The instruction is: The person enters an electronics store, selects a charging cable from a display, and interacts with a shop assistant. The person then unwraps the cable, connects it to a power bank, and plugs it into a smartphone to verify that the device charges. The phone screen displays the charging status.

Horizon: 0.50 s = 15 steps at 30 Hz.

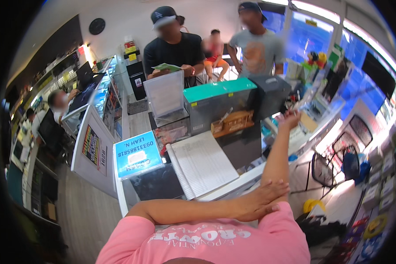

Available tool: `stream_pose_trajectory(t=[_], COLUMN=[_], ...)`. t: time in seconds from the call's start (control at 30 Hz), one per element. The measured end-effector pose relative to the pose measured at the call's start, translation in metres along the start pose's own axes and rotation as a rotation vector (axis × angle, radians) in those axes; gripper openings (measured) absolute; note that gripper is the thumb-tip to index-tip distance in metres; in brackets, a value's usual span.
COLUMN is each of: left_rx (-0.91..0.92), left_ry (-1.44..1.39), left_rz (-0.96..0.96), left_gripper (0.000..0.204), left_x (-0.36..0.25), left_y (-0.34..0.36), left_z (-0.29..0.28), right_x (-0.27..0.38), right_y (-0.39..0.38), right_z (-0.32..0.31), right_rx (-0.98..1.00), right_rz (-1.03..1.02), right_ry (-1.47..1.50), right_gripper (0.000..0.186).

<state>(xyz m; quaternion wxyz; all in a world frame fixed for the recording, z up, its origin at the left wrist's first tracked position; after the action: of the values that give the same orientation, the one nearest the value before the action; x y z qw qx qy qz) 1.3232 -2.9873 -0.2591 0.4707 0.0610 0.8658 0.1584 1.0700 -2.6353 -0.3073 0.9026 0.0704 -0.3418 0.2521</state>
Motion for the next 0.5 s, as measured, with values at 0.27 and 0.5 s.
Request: stream_pose_trajectory(t=[0.27, 0.5], left_rx=[0.245, -0.052], left_ry=[-0.156, 0.296], left_rz=[-0.16, -0.009], left_gripper=[0.075, 0.085], left_x=[-0.029, -0.024], left_y=[0.071, 0.07], left_z=[-0.029, -0.03], right_x=[0.036, 0.03], right_y=[0.121, 0.089], right_z=[-0.153, -0.103], right_rx=[-0.244, -0.18], right_rz=[-0.259, -0.251], right_ry=[-0.641, -0.742], right_gripper=[0.048, 0.045])
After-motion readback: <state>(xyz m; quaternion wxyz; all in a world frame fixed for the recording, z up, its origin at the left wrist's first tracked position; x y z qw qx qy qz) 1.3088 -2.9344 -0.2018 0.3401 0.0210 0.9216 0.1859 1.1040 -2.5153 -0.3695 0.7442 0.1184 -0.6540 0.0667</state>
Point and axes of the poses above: each hand's wrist, its own y-axis towards the middle knuckle, its own z-axis out of the palm, x = y × z, the point moved 5 cm from there along y, towards the middle knuckle, and after that the axes turned 6 degrees about -y, right-handed, at the moved point
